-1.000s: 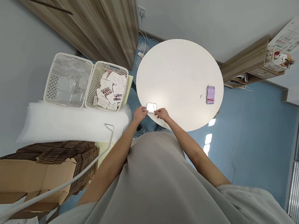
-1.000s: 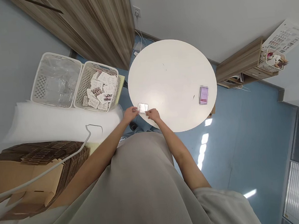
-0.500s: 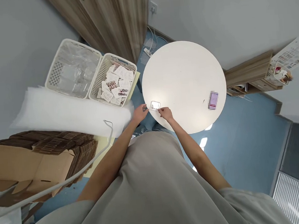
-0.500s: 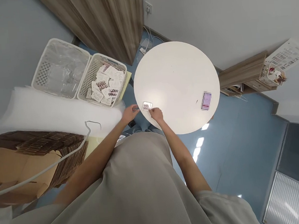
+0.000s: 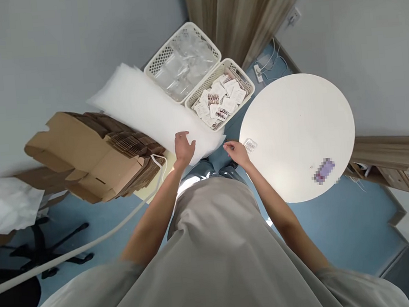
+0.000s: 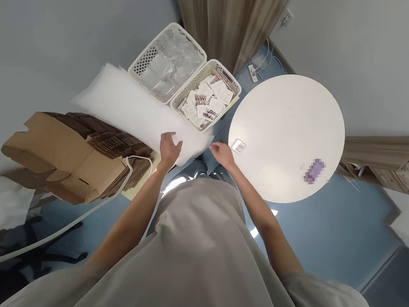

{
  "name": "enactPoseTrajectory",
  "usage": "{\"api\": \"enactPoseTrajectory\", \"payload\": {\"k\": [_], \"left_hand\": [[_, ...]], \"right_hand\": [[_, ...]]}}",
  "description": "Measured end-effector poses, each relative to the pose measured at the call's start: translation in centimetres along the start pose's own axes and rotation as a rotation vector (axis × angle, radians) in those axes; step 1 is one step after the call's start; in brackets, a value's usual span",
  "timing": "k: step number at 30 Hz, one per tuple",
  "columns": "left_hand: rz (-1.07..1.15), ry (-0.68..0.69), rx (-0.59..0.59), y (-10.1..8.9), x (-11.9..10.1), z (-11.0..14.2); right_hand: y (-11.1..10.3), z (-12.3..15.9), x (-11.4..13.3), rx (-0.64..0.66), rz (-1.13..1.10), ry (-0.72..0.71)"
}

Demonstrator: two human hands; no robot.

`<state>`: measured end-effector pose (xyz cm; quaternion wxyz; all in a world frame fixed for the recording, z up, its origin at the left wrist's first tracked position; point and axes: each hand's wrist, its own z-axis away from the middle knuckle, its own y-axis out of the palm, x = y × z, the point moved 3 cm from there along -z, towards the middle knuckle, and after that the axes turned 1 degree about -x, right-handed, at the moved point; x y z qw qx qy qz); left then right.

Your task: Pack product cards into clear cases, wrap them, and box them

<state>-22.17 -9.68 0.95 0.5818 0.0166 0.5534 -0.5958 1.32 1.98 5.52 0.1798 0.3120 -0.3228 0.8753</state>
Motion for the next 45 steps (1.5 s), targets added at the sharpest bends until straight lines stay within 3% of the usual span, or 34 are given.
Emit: {"api": "enactPoseTrajectory", "payload": {"k": [7,11,15,22,28,31,35,38,42,45], "left_hand": [[0.06,0.01,0.029,0.2,1.7,-1.8],[0.05,0.014,0.105,0.3,1.8,-1.8],[0.08,0.049,0.093,-1.0,1.4,-0.9],[0.186,0.132,0.064,-4.9,-1.8,2.5],[0.237,0.091,0.097,-6.6,-5.7,5.0],[0.312,0.141,0.143,-6.4,-8.0,6.0],[0.377,0.292,0.262,-4.5,-11.2,7.3],[0.322,0.443,0.296,-2.4,-13.7,8.2],[0.144,0.662,0.12,-0.2,-16.8,8.1],[0.0,0.775,0.108,1.8,-19.0,7.1]], "right_hand": [[3.3,-1.9,5.1,0.03,0.081,-0.106],[4.2,-1.2,5.5,0.026,0.094,-0.074],[4.4,-0.4,5.2,0.02,0.112,-0.031],[4.3,-0.2,6.1,0.042,-0.013,-0.071],[4.1,0.7,7.9,0.054,-0.161,-0.206],[3.0,2.5,8.6,0.032,-0.231,-0.281],[0.4,5.1,7.6,-0.09,-0.395,-0.335],[-2.3,6.7,4.9,-0.236,-0.454,-0.327],[-6.5,8.9,-0.2,-0.312,-0.497,-0.232],[-9.7,10.9,-3.9,-0.33,-0.552,-0.196]]}}
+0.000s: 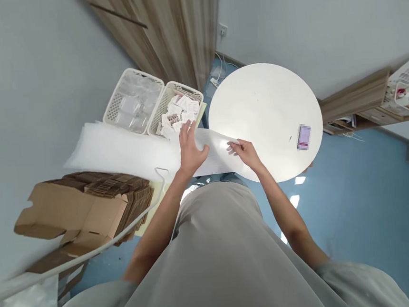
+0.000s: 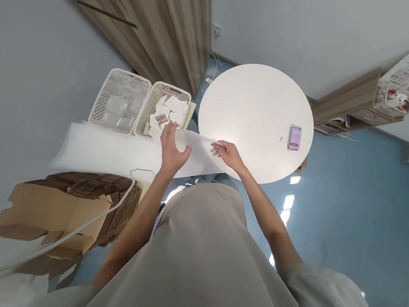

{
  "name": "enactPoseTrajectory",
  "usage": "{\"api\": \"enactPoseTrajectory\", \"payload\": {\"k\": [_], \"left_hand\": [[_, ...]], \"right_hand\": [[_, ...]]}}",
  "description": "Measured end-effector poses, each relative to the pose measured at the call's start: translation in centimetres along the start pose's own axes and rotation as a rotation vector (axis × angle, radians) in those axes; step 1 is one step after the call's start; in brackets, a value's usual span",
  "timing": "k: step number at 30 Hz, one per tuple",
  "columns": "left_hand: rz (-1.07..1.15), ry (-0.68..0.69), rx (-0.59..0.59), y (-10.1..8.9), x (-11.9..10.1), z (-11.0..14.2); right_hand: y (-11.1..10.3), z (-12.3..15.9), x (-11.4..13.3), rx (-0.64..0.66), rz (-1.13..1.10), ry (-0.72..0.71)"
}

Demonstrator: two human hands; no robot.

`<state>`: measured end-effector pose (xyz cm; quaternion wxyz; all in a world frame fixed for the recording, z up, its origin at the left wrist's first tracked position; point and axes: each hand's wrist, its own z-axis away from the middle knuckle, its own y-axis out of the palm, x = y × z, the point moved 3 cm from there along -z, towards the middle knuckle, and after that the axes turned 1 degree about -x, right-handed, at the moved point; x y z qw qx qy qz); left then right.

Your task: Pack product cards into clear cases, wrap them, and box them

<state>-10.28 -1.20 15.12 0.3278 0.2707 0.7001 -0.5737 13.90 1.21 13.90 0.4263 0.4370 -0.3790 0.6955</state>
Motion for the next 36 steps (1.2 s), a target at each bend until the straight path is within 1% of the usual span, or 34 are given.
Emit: {"api": "enactPoseTrajectory", "payload": {"k": [2,4,7,10,12,14,16,19,21,24,26,28,30,33,36], "left_hand": [[-0.039,0.015,0.1,1.7,-0.3,-1.6],[-0.025,-0.012,0.207,3.8,-0.6,-2.8],[0.124,-0.103,0.31,7.2,-1.1,-3.9],[0.317,-0.245,0.334,10.5,-1.3,-4.0],[0.384,-0.342,0.336,12.4,-1.2,-3.8],[0.41,-0.419,0.345,14.1,-1.2,-3.4],[0.414,-0.479,0.356,15.5,-1.1,-3.1],[0.362,-0.527,0.382,17.0,-0.7,-3.1],[0.311,-0.536,0.418,17.8,-0.2,-3.2],[0.275,-0.565,0.487,19.0,0.9,-3.3],[0.268,-0.596,0.518,19.8,1.7,-3.1],[0.279,-0.623,0.513,20.5,2.4,-2.8],[0.303,-0.661,0.475,21.3,3.1,-2.4],[0.321,-0.734,0.401,22.5,4.0,-1.9],[0.308,-0.75,0.372,23.6,4.4,-1.5]], "right_hand": [[-3.2,0.8,-0.6,-0.038,-0.001,0.012],[-6.3,1.6,-1.4,-0.095,0.012,0.02],[-10.4,2.6,-2.8,-0.205,0.019,0.036],[-13.6,3.7,-4.9,-0.273,-0.016,0.103],[-15.0,4.4,-6.5,-0.274,-0.039,0.164],[-16.0,5.0,-8.0,-0.265,-0.062,0.212],[-16.8,5.2,-9.4,-0.28,-0.101,0.243],[-17.8,4.5,-11.3,-0.37,-0.179,0.264],[-18.5,3.2,-12.3,-0.451,-0.226,0.264],[-19.3,0.3,-13.9,-0.562,-0.305,0.274],[-19.5,-1.6,-15.0,-0.602,-0.356,0.297],[-19.1,-3.0,-16.1,-0.596,-0.388,0.33],[-18.4,-3.5,-17.2,-0.552,-0.392,0.37],[-16.7,-2.6,-18.5,-0.464,-0.359,0.449],[-14.9,-0.8,-19.6,-0.362,-0.309,0.507]]}}
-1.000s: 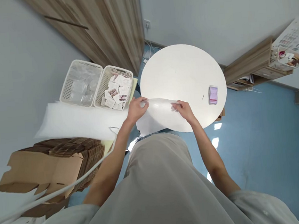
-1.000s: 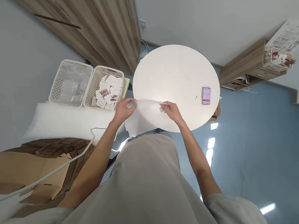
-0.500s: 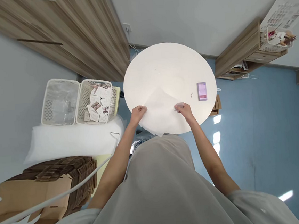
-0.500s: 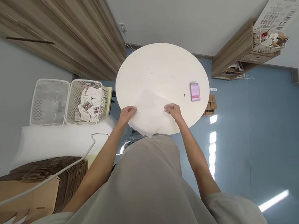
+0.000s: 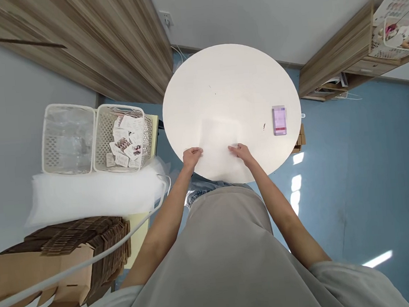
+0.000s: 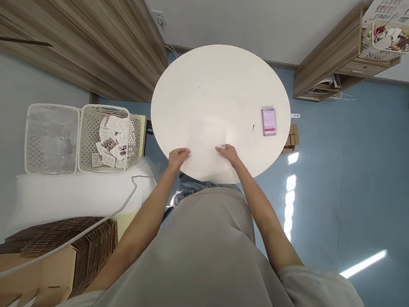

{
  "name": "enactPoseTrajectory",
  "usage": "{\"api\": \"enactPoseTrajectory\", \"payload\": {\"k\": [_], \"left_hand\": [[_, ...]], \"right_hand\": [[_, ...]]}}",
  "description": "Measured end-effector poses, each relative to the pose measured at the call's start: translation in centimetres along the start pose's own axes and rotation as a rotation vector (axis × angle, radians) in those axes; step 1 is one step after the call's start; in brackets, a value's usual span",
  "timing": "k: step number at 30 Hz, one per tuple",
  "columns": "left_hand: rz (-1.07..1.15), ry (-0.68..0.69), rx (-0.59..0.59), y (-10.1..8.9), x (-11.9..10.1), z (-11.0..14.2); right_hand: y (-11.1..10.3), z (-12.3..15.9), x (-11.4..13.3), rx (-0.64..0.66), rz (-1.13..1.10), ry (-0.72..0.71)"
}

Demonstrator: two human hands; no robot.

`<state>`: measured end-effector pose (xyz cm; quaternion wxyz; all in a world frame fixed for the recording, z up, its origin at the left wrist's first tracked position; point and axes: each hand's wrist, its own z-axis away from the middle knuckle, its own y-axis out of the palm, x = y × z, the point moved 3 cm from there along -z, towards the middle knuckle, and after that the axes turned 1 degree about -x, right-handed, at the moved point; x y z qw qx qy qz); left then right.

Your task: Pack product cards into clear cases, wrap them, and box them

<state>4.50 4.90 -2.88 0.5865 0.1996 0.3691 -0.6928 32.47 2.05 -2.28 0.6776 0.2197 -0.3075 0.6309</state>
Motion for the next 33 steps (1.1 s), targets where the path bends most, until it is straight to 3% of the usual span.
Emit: {"api": "enactPoseTrajectory", "payload": {"k": [4,8,11,15,20,26,33], "left_hand": [[-0.194,0.076,-0.048,0.4,0.0,-0.3],[-0.501,0.328,-0.115,-1.2,-0.9,-0.3],[-0.673,0.468,0.013,-2.7,-0.8,-0.3],[-0.825,0.503,0.2,-4.3,0.7,-0.2],[-1.0,0.514,0.189,-4.5,2.1,0.6],[-0.968,0.553,0.152,-1.5,1.1,1.5],[-0.927,0.749,0.349,5.3,-1.3,2.0]], "right_hand": [[0.3,1.1,-2.2,0.038,0.134,0.015],[-0.5,0.6,-2.7,-0.038,0.265,-0.018],[-1.3,-0.4,-1.8,-0.104,0.392,-0.068],[-2.2,-1.6,-0.3,-0.157,0.464,-0.105],[-3.0,-2.1,-0.3,-0.26,0.455,-0.118],[-3.3,-0.4,-2.9,-0.264,0.505,-0.066],[-3.4,1.6,-5.0,-0.246,0.495,-0.029]]}}
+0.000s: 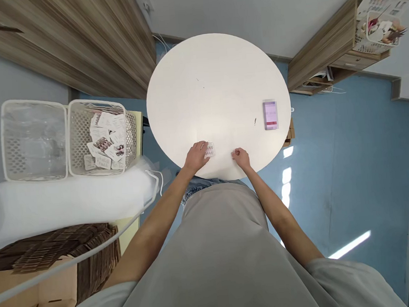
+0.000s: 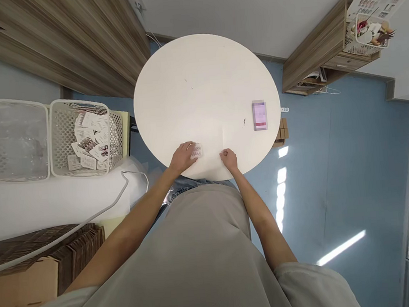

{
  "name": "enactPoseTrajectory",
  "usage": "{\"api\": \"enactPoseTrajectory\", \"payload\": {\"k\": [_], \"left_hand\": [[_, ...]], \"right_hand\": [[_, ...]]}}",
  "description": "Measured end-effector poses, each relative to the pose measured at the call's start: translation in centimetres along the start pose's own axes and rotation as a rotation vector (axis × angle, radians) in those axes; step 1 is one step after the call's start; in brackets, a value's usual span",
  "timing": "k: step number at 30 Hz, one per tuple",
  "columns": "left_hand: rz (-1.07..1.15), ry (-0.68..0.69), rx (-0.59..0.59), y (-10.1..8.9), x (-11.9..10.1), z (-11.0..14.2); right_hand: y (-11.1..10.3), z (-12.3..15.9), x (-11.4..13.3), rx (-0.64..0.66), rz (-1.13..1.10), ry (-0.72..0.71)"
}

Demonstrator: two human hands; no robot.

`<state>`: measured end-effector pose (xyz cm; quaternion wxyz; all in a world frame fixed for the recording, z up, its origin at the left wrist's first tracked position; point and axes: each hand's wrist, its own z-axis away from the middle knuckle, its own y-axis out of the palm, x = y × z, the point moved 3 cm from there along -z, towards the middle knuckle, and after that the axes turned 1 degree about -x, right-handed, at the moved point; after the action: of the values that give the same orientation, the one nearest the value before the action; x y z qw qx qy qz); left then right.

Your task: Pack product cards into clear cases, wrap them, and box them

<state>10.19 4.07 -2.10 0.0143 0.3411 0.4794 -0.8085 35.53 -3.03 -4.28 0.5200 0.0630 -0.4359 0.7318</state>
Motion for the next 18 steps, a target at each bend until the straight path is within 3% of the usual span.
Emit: {"api": "enactPoseTrajectory", "payload": {"k": [4,10,18], "left_hand": [[-0.005,0.022,0.04,1.3,-0.8,-1.3],[0.001,0.032,0.071,2.5,-0.2,-1.5],[0.1,-0.044,0.044,2.2,-0.1,-1.0]], "right_hand": [[-0.4,0.4,0.0,-0.007,-0.018,-0.01],[-1.2,1.3,1.0,-0.019,-0.039,-0.023],[-0.5,2.8,5.1,0.019,0.039,-0.171]]}}
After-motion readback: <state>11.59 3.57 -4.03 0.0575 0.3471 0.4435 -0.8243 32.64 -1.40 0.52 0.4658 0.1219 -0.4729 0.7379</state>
